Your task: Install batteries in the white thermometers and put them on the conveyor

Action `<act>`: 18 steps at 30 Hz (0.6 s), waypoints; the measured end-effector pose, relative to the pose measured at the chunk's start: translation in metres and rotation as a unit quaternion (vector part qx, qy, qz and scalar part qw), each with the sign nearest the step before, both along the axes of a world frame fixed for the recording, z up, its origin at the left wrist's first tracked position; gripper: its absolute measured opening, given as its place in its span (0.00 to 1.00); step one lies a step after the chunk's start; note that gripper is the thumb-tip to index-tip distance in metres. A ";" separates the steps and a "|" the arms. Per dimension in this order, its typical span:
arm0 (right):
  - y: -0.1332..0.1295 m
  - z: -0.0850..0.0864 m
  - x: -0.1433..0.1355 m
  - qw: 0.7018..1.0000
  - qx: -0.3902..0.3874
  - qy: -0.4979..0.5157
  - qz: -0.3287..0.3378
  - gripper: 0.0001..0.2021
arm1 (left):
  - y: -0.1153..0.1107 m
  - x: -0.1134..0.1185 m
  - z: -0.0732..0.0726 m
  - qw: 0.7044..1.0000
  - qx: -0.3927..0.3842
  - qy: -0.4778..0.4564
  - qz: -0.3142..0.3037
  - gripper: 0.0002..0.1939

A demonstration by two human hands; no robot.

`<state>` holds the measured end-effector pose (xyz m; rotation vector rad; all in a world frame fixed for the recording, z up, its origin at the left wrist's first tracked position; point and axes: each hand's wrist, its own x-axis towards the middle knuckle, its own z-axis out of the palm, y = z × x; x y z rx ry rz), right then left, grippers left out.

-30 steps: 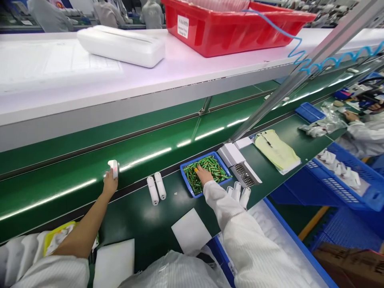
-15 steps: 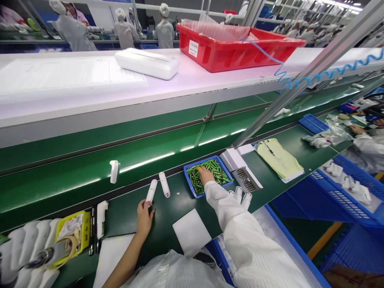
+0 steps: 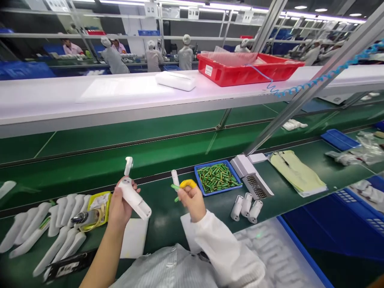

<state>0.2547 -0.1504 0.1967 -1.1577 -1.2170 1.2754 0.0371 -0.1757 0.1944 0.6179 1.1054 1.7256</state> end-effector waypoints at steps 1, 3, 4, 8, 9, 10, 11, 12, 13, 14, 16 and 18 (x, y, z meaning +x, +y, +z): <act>-0.014 0.008 -0.010 0.999 0.009 0.017 0.030 0.21 | -0.002 0.006 0.015 0.998 0.026 -0.062 -0.020 0.27; -0.039 0.024 -0.024 0.992 0.062 0.024 0.105 0.18 | -0.007 0.016 0.039 0.987 0.062 -0.144 -0.044 0.27; -0.049 0.031 -0.029 0.983 0.106 0.010 0.146 0.17 | -0.010 0.020 0.048 0.982 0.072 -0.168 -0.044 0.25; -0.075 0.052 -0.039 0.917 0.285 -0.158 0.230 0.13 | -0.023 0.029 0.069 0.971 0.090 -0.216 -0.043 0.19; -0.078 0.055 -0.040 0.902 0.306 -0.205 0.223 0.12 | -0.026 0.030 0.072 0.971 0.093 -0.216 -0.049 0.18; -0.081 0.056 -0.041 0.893 0.312 -0.244 0.214 0.12 | -0.029 0.031 0.075 0.971 0.098 -0.212 -0.053 0.17; -0.082 0.057 -0.042 0.891 0.301 -0.268 0.210 0.12 | -0.032 0.032 0.077 0.972 0.105 -0.204 -0.057 0.16; -0.083 0.057 -0.043 0.896 0.275 -0.275 0.216 0.13 | -0.035 0.033 0.079 0.973 0.111 -0.195 -0.061 0.15; -0.084 0.057 -0.044 0.906 0.236 -0.266 0.229 0.13 | -0.038 0.034 0.081 0.974 0.118 -0.186 -0.063 0.15; -0.084 0.057 -0.045 0.918 0.193 -0.249 0.242 0.13 | -0.040 0.035 0.083 0.974 0.126 -0.177 -0.061 0.14; -0.086 0.057 -0.046 0.932 0.126 -0.216 0.262 0.10 | -0.044 0.036 0.085 0.975 0.140 -0.164 -0.055 0.14; -0.086 0.057 -0.046 0.941 0.086 -0.194 0.264 0.08 | -0.046 0.036 0.085 0.973 0.144 -0.172 -0.057 0.15</act>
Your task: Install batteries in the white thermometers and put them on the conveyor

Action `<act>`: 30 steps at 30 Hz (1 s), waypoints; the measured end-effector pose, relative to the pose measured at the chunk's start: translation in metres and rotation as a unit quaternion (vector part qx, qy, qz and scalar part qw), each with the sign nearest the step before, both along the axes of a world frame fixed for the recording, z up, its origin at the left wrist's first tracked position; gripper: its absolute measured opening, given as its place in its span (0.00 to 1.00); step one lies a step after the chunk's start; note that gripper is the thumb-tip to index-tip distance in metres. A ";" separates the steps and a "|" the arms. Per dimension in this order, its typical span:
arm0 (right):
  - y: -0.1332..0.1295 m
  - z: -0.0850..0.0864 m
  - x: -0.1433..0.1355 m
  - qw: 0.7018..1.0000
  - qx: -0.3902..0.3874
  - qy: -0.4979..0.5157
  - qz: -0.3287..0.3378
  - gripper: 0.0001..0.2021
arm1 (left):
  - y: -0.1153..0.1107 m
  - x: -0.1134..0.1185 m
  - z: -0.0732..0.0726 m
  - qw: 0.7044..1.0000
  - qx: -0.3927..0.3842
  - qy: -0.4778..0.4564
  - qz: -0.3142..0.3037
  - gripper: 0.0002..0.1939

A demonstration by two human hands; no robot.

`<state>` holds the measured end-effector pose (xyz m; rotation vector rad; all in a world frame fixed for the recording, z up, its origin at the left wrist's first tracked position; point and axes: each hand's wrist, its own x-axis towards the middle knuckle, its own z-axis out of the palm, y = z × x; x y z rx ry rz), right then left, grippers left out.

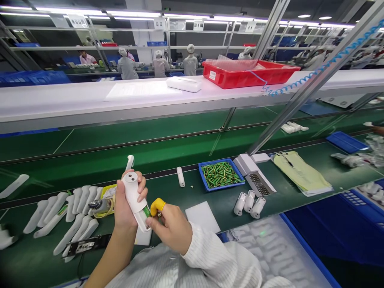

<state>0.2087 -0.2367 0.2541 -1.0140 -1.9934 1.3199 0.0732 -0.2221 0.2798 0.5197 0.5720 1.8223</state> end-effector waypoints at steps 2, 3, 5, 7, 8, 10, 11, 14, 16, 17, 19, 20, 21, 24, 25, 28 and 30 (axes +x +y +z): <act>0.001 0.002 0.001 0.998 -0.051 0.037 0.000 0.11 | -0.002 -0.001 -0.001 1.000 -0.006 -0.026 -0.006 0.15; 0.003 0.003 0.002 0.993 -0.087 0.074 0.001 0.14 | -0.002 -0.002 -0.001 0.999 -0.011 -0.039 -0.006 0.15; 0.009 0.006 0.005 0.972 -0.157 0.174 -0.008 0.16 | -0.003 -0.004 -0.003 0.999 -0.017 -0.050 0.008 0.14; 0.015 0.010 0.010 0.945 -0.205 0.254 -0.030 0.16 | -0.003 -0.005 -0.004 0.999 -0.020 -0.040 0.023 0.14; 0.018 0.011 0.012 0.935 -0.221 0.273 -0.046 0.15 | -0.003 -0.006 -0.004 0.999 -0.022 -0.034 0.027 0.14; 0.021 0.015 0.016 0.928 -0.231 0.278 -0.086 0.15 | -0.003 -0.007 -0.004 0.999 -0.025 -0.028 0.034 0.14; 0.022 0.017 0.017 0.928 -0.228 0.274 -0.106 0.15 | -0.003 -0.007 -0.004 0.999 -0.026 -0.026 0.038 0.14; 0.018 0.019 0.014 0.927 -0.207 0.272 -0.152 0.15 | -0.003 -0.005 -0.003 0.998 -0.028 -0.021 0.053 0.15; 0.014 0.018 0.007 0.926 -0.200 0.276 -0.164 0.16 | -0.003 -0.003 -0.002 0.997 -0.031 -0.018 0.068 0.15; 0.012 0.017 0.003 0.927 -0.191 0.275 -0.168 0.17 | -0.003 -0.001 -0.001 0.996 -0.033 -0.018 0.077 0.15; 0.008 0.014 -0.005 0.940 -0.146 0.254 -0.175 0.16 | -0.003 0.004 0.000 0.995 -0.036 -0.016 0.093 0.15; 0.006 0.013 -0.009 0.950 -0.108 0.235 -0.177 0.15 | -0.004 0.006 0.001 0.994 -0.038 -0.013 0.099 0.15; 0.004 0.012 -0.013 0.960 -0.063 0.209 -0.173 0.13 | -0.004 0.008 0.002 0.993 -0.040 -0.011 0.106 0.14; -0.001 0.011 -0.019 0.979 0.077 0.131 -0.133 0.07 | -0.004 0.011 0.003 0.989 -0.065 -0.026 0.130 0.12; -0.003 0.011 -0.020 0.979 0.115 0.119 -0.119 0.06 | -0.004 0.011 0.003 0.986 -0.079 -0.041 0.140 0.11; -0.009 0.007 -0.021 0.974 0.171 0.118 -0.093 0.12 | 0.001 0.007 0.000 0.978 -0.109 -0.078 0.163 0.10; -0.010 0.002 -0.020 0.974 0.172 0.121 -0.080 0.21 | 0.006 0.005 -0.003 0.975 -0.115 -0.075 0.177 0.11</act>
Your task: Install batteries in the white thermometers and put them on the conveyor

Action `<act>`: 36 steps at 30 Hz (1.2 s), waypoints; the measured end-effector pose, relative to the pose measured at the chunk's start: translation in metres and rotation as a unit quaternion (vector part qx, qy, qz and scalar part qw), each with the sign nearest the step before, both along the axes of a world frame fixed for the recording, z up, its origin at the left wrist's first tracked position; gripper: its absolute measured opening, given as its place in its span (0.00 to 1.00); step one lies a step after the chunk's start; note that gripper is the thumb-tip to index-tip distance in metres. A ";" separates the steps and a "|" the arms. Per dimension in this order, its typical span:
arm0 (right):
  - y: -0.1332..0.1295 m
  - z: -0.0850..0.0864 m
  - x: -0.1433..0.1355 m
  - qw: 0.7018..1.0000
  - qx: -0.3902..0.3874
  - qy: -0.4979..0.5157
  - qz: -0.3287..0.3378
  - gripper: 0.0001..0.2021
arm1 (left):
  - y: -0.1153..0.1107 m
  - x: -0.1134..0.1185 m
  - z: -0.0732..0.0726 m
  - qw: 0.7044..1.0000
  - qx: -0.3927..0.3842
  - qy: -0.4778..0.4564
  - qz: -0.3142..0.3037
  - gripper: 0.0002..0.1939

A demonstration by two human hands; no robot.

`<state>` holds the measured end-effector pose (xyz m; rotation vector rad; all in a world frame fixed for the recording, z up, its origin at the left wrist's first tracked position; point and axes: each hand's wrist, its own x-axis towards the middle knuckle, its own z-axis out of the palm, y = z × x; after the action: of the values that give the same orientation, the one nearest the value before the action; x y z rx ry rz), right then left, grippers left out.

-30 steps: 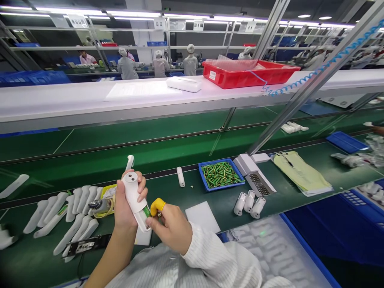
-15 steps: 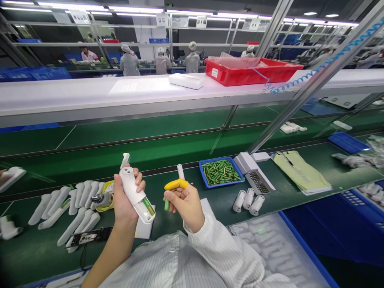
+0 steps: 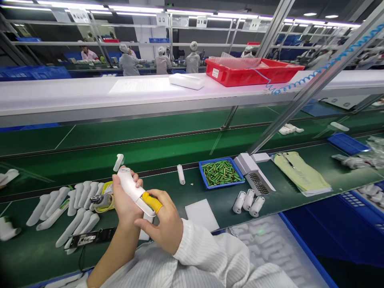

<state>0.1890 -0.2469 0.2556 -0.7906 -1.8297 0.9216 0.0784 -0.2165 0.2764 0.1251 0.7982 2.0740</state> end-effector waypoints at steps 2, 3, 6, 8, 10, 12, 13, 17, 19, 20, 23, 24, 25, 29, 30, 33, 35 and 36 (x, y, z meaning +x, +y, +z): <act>0.003 -0.007 0.003 1.000 0.003 -0.008 0.010 0.23 | 0.003 -0.001 -0.001 1.000 -0.016 0.011 0.009 0.12; 0.007 -0.010 0.004 1.000 0.004 -0.011 0.005 0.21 | 0.004 -0.001 -0.001 1.000 -0.023 0.017 0.005 0.14; 0.019 -0.014 0.009 0.996 -0.085 0.028 -0.015 0.14 | 0.002 -0.002 0.004 0.991 -0.019 0.043 -0.125 0.23; 0.026 -0.012 0.011 0.976 -0.195 0.101 0.001 0.13 | -0.003 -0.003 0.007 0.966 -0.014 0.084 -0.245 0.26; 0.030 -0.007 0.011 0.949 -0.267 0.166 0.036 0.13 | -0.007 -0.005 0.006 0.943 -0.019 0.153 -0.295 0.25; 0.030 -0.003 0.011 0.933 -0.291 0.202 0.056 0.14 | -0.010 -0.008 0.002 0.934 -0.024 0.227 -0.276 0.21; 0.030 -0.001 0.011 0.928 -0.297 0.214 0.063 0.13 | -0.010 -0.011 -0.001 0.930 -0.026 0.252 -0.267 0.20; 0.031 -0.001 0.010 0.897 -0.346 0.243 0.130 0.14 | -0.004 -0.022 -0.013 0.920 0.000 0.263 -0.292 0.22; 0.033 -0.004 0.010 0.876 -0.379 0.242 0.175 0.16 | 0.002 -0.024 -0.018 0.919 0.044 0.241 -0.309 0.25; 0.035 -0.006 0.010 0.868 -0.394 0.235 0.188 0.17 | 0.006 -0.024 -0.022 0.921 0.066 0.227 -0.311 0.26; 0.041 -0.012 0.013 0.882 -0.403 0.177 0.169 0.19 | 0.015 -0.020 -0.034 0.926 0.102 0.188 -0.311 0.24; 0.044 -0.014 0.015 0.901 -0.383 0.142 0.143 0.20 | 0.018 -0.018 -0.038 0.927 0.099 0.180 -0.314 0.24; 0.047 -0.016 0.017 0.924 -0.351 0.102 0.112 0.20 | 0.021 -0.016 -0.043 0.927 0.088 0.176 -0.320 0.24; 0.060 -0.030 0.020 0.970 -0.241 0.021 0.002 0.20 | 0.032 -0.007 -0.057 0.920 0.000 0.180 -0.349 0.29; 0.063 -0.036 0.020 0.970 -0.240 0.025 -0.022 0.21 | 0.035 -0.004 -0.059 0.914 -0.024 0.188 -0.358 0.30; 0.075 -0.056 0.019 0.964 -0.256 0.003 -0.068 0.24 | 0.048 0.003 -0.068 0.882 -0.086 0.224 -0.405 0.30; 0.087 -0.074 0.027 0.961 -0.253 -0.093 -0.062 0.23 | 0.062 0.003 -0.082 0.855 -0.127 0.263 -0.429 0.29; 0.096 -0.083 0.034 0.955 -0.250 -0.150 -0.060 0.22 | 0.071 0.000 -0.093 0.838 -0.157 0.295 -0.432 0.29</act>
<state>0.2233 -0.1511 0.1727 -1.4055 -1.7940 1.2604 0.0787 -0.1451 0.1837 0.8164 1.1603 1.0108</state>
